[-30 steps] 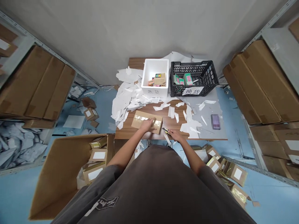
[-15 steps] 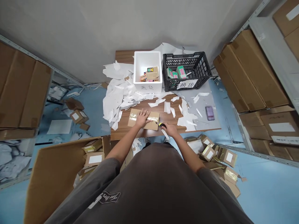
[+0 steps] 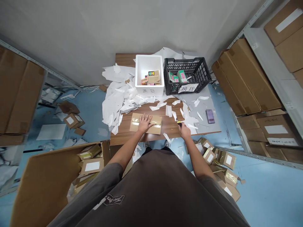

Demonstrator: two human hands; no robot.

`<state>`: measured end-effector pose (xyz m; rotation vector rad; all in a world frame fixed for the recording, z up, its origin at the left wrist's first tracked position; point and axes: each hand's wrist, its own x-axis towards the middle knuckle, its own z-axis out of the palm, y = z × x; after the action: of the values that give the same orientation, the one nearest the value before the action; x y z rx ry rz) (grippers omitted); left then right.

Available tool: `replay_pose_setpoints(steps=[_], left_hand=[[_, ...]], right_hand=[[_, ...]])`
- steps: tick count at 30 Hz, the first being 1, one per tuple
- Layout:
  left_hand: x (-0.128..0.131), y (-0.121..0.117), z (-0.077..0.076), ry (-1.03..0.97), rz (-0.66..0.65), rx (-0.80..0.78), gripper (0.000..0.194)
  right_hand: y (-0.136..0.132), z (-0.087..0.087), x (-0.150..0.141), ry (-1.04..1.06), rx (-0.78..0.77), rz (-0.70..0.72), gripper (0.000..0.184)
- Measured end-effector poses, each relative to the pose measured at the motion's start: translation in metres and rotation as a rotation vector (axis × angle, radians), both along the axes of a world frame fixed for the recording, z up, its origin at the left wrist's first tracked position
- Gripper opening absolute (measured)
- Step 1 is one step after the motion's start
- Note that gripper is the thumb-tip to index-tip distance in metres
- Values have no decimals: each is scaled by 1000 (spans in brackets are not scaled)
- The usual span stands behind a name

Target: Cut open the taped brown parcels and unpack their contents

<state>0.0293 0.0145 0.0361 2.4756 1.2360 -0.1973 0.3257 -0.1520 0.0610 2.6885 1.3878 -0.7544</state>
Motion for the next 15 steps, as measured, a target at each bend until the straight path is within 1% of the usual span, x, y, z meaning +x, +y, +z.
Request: replay_pose_setpoints(steps=[1,2,3,4,6,8,9,10,12,13,15], left_hand=[[0,0,0,-14,6,-1,95],[1,1,0,-26,14,-1,95],[2,2,1,-36,25,0,94],[3,3,2,-43,38,1,93],[5,7,6,-37,90,0,95],[5,11,12,4,174,-5,102],[4,14,16,31,218,-7,105],[1,16,19,56,256,-8,107],[-8,14,26,91,322,-7,107],[-13,10,29,102,359,-4,105],[-24,-8,31,127,439,-9,96]], right_hand=[[-2,-3,2,57,40,-7,46],[-3,-7,-3,143,86,-21,46],[-2,-14,-14,251,134,-44,45],[0,-22,-32,366,197,-84,47],[5,-42,-74,545,300,-179,57],[10,-61,-111,603,346,-293,70],[13,-68,-123,607,356,-336,75],[17,-74,-129,603,360,-369,78],[32,-80,-128,584,369,-409,82],[45,-80,-123,569,373,-421,82],[80,-75,-110,528,379,-441,80]])
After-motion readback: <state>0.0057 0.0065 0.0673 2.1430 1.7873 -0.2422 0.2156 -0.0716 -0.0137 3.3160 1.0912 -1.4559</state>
